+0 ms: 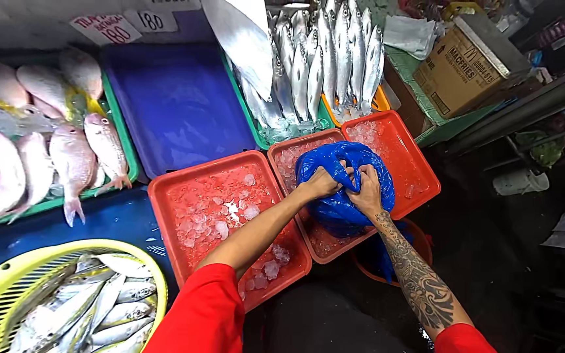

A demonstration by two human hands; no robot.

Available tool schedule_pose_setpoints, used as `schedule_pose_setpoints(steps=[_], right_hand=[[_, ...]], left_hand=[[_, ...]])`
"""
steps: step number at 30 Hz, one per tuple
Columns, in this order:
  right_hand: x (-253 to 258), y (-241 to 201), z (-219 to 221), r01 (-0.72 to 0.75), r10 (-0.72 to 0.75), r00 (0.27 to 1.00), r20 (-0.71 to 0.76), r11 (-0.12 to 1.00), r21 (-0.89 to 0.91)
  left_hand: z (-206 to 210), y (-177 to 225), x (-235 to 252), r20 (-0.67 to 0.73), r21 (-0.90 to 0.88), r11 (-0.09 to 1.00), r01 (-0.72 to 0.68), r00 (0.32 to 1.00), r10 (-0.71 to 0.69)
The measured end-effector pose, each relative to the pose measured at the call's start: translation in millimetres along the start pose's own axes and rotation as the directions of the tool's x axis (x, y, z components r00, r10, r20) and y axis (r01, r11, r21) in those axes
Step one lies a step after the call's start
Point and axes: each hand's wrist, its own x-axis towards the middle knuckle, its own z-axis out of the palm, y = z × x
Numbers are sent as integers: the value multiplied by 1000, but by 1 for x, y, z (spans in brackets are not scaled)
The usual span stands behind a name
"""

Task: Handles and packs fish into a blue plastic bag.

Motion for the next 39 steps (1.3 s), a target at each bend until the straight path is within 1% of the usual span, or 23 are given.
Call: schedule_pose_setpoints(steps=[3, 6, 8, 10, 13, 16, 19, 21, 22, 24, 25, 26, 28, 29, 31, 33, 36, 39], right_hand=[[0, 2, -1, -12, 12, 1000, -1, 1000, 1], [0, 4, -9, -116, 117, 993, -16, 993, 33], [2, 4, -16, -177, 179, 983, -26, 982, 68], [5, 2, -25, -204, 203, 979, 17, 970, 132], [12, -4, -42, -267, 233, 960, 154, 929, 257], [28, -8, -51, -319, 233, 937, 260, 874, 367], [49, -8, -50, -331, 202, 929, 309, 828, 453], [47, -13, -56, -311, 192, 932, 306, 857, 410], [40, -16, -59, -282, 184, 940, 288, 894, 348], [26, -18, -60, -250, 183, 939, 291, 945, 212], [24, -17, -58, -246, 190, 931, 310, 958, 149], [26, -18, -55, -251, 208, 920, 331, 963, 93], [30, -19, -52, -258, 240, 905, 352, 966, 4], [32, -20, -52, -254, 244, 902, 357, 967, -18], [34, -21, -52, -247, 245, 896, 369, 968, -44], [34, -17, -53, -229, 224, 899, 377, 973, -32], [37, -14, -51, -197, 188, 899, 395, 980, -18], [35, -13, -51, -170, 172, 899, 402, 985, -41]], left_hand=[[1, -1, 0, -1, 20, 1000, -14, 1000, 14], [-2, 1, -1, -5, 3, 1000, -13, 1000, 13], [-1, -3, -2, -36, -49, 999, -21, 999, 19], [-6, -6, 1, -25, -164, 986, -19, 1000, 15], [-16, -9, 8, 77, -293, 956, 25, 997, -2], [-9, -22, 11, 190, -268, 957, 110, 980, -59], [-18, -13, 12, 251, -296, 933, 204, 959, -130], [-23, -6, 11, 247, -316, 920, 233, 956, -157], [-21, -6, 10, 201, -303, 932, 201, 969, -143], [-13, -10, 6, 50, -267, 963, 48, 998, -36], [-9, -12, 6, -17, -235, 972, -27, 1000, 24], [-5, -13, 4, -53, -176, 982, -64, 997, 56], [-1, -11, 3, -36, -40, 998, -44, 998, 43], [-2, -8, 3, -32, -1, 999, -42, 999, 42], [-2, -2, 2, -36, 69, 996, -57, 998, 60], [-3, 5, 1, -16, 135, 989, -57, 998, 60], [-6, 8, 1, -33, 155, 983, -103, 993, 109], [-3, 4, 2, -31, 148, 983, -108, 993, 114]])
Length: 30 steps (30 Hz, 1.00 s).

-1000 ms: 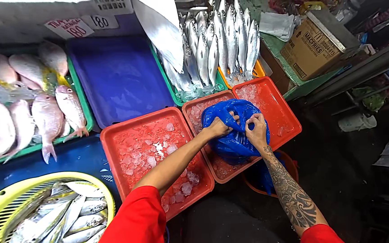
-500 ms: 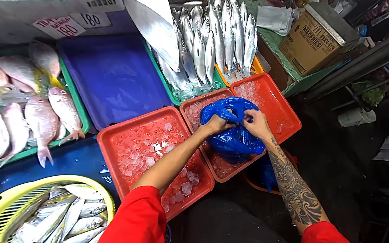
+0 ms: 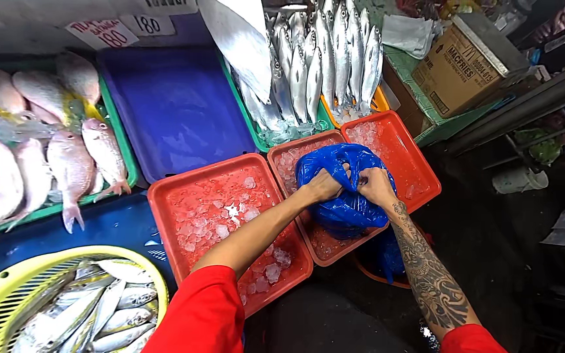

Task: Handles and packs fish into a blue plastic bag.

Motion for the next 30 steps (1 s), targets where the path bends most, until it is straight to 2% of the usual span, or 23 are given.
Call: schedule_pose_setpoints(steps=[6, 10, 14, 20, 23, 26, 30], right_hand=[[1, 2, 7, 12, -10, 1000, 21, 999, -51], [4, 4, 18, -36, 37, 999, 9, 998, -54], [-2, -1, 25, -21, 15, 996, -85, 997, -80], [-10, 0, 36, 30, -33, 955, -296, 999, -14], [-11, 1, 33, -16, 41, 940, -340, 997, 74], [-15, 13, 16, -145, 205, 946, -250, 960, 241], [-9, 23, -2, -96, 115, 993, -39, 939, 329]], left_hand=[[8, -5, 0, 10, 10, 1000, -2, 1000, 2], [7, -3, -2, -25, 21, 1000, -22, 999, 22], [8, -2, -2, -43, 16, 1000, -22, 999, 23], [5, 1, -1, -110, 6, 998, -62, 992, 62], [3, 1, -1, -90, -8, 998, -60, 994, 59], [5, -2, -3, -61, -25, 999, -36, 998, 34], [8, -2, -4, -86, -63, 998, -18, 996, 12]])
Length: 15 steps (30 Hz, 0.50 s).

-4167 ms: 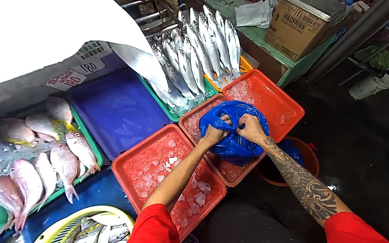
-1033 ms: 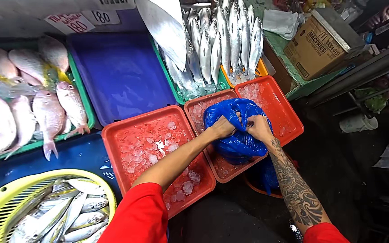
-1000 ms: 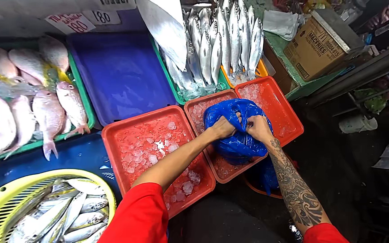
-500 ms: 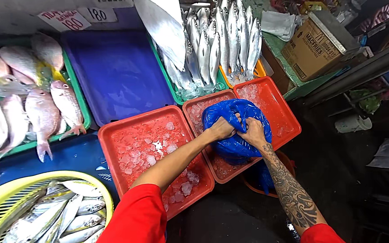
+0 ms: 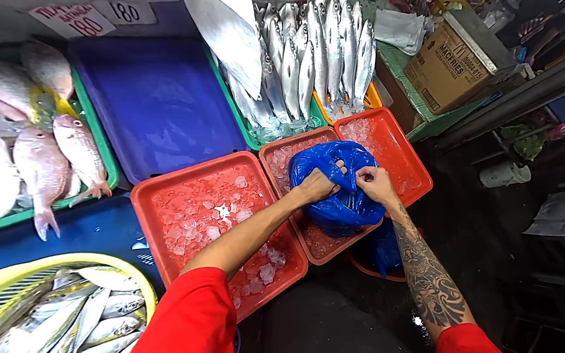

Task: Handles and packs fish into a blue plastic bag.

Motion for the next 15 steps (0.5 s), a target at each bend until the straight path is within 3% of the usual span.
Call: schedule_pose_setpoints(steps=[3, 5, 6, 8, 11, 15], right_hand=[[4, -23, -5, 76, -76, 997, 0, 992, 97], [13, -35, -5, 152, -147, 988, -38, 968, 197], [20, -39, -8, 175, -183, 983, 21, 963, 205], [34, -46, -12, 164, -173, 976, 128, 983, 83], [30, -48, -10, 77, -74, 997, 18, 978, -192], [23, -34, -3, 27, 12, 992, 126, 951, -308]], left_hand=[[-1, 4, -4, -25, 34, 999, 43, 999, -42], [-6, 8, -2, 65, 11, 991, 134, 989, -134], [-9, 9, 0, 101, -2, 987, 162, 982, -161], [-9, 9, 3, 107, -11, 988, 156, 982, -154], [-9, 10, 1, 133, 6, 986, 169, 977, -168], [1, 1, -10, 59, 59, 996, 66, 996, -69]])
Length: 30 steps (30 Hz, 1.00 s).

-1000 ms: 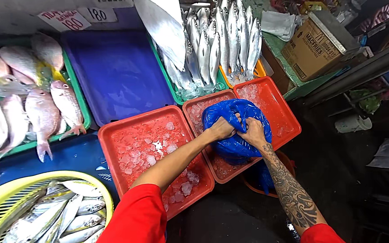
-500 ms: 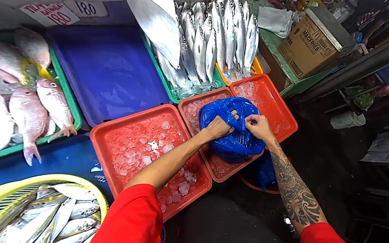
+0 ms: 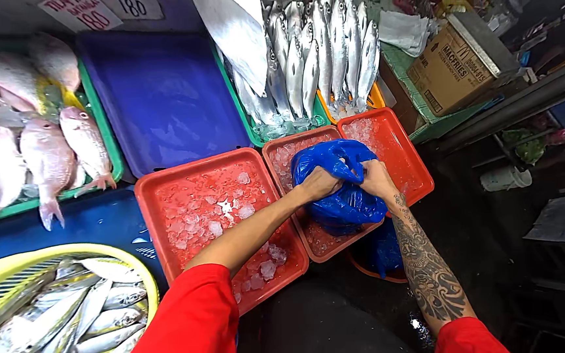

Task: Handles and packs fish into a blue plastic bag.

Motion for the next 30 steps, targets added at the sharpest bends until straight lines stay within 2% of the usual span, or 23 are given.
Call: schedule_pose_setpoints(steps=[3, 8, 11, 14, 19, 22, 26, 28, 30], right_hand=[[2, 3, 1, 17, -17, 1000, 20, 999, -31], [4, 2, 1, 32, -25, 997, 79, 995, -93], [4, 5, 4, 40, -35, 996, 83, 997, -61], [-9, 6, 16, 57, -56, 998, -26, 998, 25], [-10, -1, 31, -56, 55, 995, -86, 998, -11], [-18, -3, 35, -36, 39, 979, -202, 999, 15], [-22, 8, 26, -99, 125, 961, -247, 989, 113], [-24, 19, 23, -62, 101, 965, -244, 985, 163], [-31, 28, 23, 29, 17, 976, -217, 978, 207]], left_hand=[[6, -5, 1, 5, 12, 1000, -17, 1000, 17], [8, -5, 1, -77, 20, 999, -32, 996, 34], [6, -3, 1, -61, 17, 999, -32, 998, 33], [1, 0, 2, -80, -14, 999, -35, 996, 34], [1, -2, 2, -119, -34, 998, -59, 991, 55], [3, -3, 4, -105, -35, 998, -53, 993, 49], [-1, -2, 4, -79, -57, 997, -42, 996, 38], [-2, -4, 3, -77, -57, 997, -47, 996, 42], [-2, -4, 3, -74, -54, 997, -48, 996, 44]])
